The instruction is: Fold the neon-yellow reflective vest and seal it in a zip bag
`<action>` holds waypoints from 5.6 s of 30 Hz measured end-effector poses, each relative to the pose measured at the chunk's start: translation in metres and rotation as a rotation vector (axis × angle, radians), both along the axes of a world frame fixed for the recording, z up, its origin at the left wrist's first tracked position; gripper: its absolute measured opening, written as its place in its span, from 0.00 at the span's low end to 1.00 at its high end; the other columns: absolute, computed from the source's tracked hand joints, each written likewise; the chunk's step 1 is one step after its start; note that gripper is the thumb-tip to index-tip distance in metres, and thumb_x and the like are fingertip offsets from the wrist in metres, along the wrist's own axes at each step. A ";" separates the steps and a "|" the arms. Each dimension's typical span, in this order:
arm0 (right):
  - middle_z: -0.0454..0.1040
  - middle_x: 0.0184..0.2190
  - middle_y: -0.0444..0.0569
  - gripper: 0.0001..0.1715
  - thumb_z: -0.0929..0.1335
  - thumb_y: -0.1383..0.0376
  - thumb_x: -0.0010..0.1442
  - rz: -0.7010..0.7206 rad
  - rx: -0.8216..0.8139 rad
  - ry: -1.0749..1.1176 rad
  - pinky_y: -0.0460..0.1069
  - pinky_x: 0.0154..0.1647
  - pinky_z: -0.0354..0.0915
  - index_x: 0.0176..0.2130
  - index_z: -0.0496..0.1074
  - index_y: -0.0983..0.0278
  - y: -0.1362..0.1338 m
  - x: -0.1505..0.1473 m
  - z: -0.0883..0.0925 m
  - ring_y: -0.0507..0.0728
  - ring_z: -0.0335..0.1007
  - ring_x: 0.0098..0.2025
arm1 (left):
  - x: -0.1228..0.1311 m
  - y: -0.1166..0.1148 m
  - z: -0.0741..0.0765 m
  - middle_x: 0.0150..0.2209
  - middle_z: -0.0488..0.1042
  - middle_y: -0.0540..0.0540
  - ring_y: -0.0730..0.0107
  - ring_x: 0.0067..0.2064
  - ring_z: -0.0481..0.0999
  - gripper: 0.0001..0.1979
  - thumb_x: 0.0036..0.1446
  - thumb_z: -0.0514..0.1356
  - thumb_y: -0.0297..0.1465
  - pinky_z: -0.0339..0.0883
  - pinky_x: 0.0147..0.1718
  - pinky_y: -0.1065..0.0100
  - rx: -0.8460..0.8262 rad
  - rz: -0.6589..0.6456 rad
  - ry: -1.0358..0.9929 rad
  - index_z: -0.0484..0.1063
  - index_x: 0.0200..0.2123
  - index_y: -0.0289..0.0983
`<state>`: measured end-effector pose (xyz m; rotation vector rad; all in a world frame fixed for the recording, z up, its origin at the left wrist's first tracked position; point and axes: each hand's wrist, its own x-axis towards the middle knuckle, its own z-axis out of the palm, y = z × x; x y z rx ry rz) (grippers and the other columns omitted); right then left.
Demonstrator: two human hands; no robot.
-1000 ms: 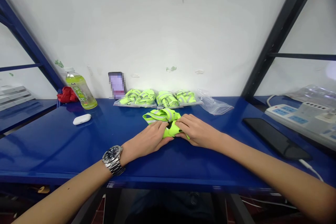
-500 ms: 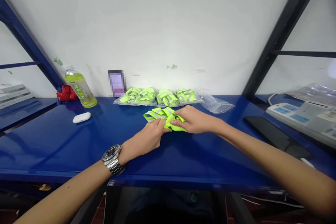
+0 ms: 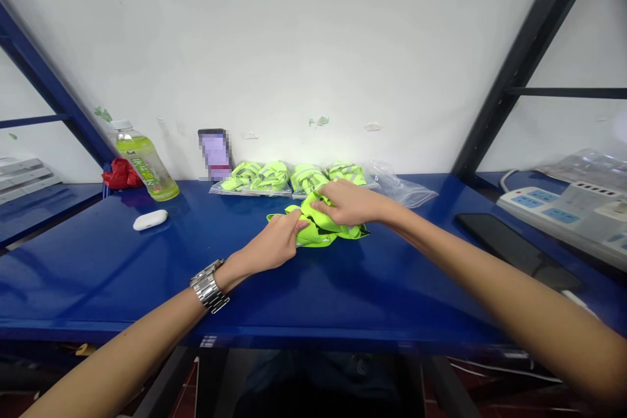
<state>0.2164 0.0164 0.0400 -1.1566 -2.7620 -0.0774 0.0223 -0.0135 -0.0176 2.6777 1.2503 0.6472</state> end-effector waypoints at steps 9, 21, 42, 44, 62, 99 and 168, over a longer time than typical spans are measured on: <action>0.72 0.26 0.53 0.23 0.54 0.62 0.66 -0.056 -0.123 -0.047 0.50 0.27 0.51 0.31 0.70 0.68 0.023 -0.005 -0.002 0.53 0.60 0.23 | 0.008 0.012 0.002 0.25 0.67 0.49 0.68 0.25 0.66 0.17 0.68 0.40 0.36 0.55 0.27 0.67 -0.076 0.071 0.028 0.58 0.28 0.39; 0.77 0.38 0.62 0.20 0.58 0.66 0.64 -0.161 -0.156 -0.189 0.50 0.35 0.62 0.35 0.75 0.71 0.038 -0.015 -0.010 0.60 0.74 0.36 | 0.014 0.007 -0.016 0.42 0.64 0.36 0.57 0.41 0.64 0.16 0.67 0.42 0.31 0.61 0.39 0.58 0.544 0.278 0.268 0.64 0.51 0.33; 0.74 0.35 0.57 0.41 0.59 0.35 0.54 0.002 -0.063 0.041 0.52 0.36 0.60 0.40 0.71 0.69 0.000 0.010 -0.033 0.62 0.69 0.37 | -0.003 0.010 -0.002 0.55 0.62 0.33 0.51 0.48 0.70 0.38 0.56 0.51 0.56 0.63 0.46 0.55 0.134 -0.036 0.305 0.53 0.61 0.35; 0.73 0.38 0.58 0.50 0.67 0.32 0.40 0.000 -0.088 -0.007 0.53 0.36 0.62 0.44 0.70 0.69 -0.004 0.015 -0.032 0.65 0.69 0.40 | -0.002 0.011 -0.001 0.58 0.60 0.33 0.49 0.51 0.69 0.37 0.57 0.53 0.51 0.62 0.47 0.55 0.102 -0.055 0.309 0.51 0.62 0.36; 0.69 0.26 0.44 0.30 0.73 0.51 0.37 -0.207 -0.060 0.237 0.47 0.24 0.50 0.38 0.67 0.62 -0.009 0.022 -0.052 0.55 0.62 0.26 | 0.026 0.032 0.032 0.33 0.72 0.41 0.57 0.29 0.71 0.29 0.38 0.62 0.34 0.54 0.23 0.67 -0.139 -0.039 0.303 0.65 0.47 0.34; 0.63 0.21 0.40 0.20 0.69 0.55 0.41 -0.312 0.004 1.121 0.48 0.25 0.56 0.32 0.62 0.61 -0.037 0.002 -0.038 0.53 0.56 0.23 | 0.080 0.000 0.030 0.33 0.75 0.46 0.58 0.39 0.75 0.13 0.38 0.52 0.31 0.71 0.36 0.59 -0.739 -0.119 -1.380 0.70 0.30 0.37; 0.76 0.48 0.47 0.27 0.72 0.55 0.53 0.280 -1.066 1.763 0.54 0.49 0.69 0.51 0.70 0.57 -0.035 -0.014 -0.057 0.61 0.72 0.50 | 0.067 0.008 0.029 0.33 0.78 0.46 0.64 0.36 0.77 0.12 0.39 0.70 0.27 0.71 0.39 0.66 -0.331 -0.181 -1.324 0.74 0.31 0.34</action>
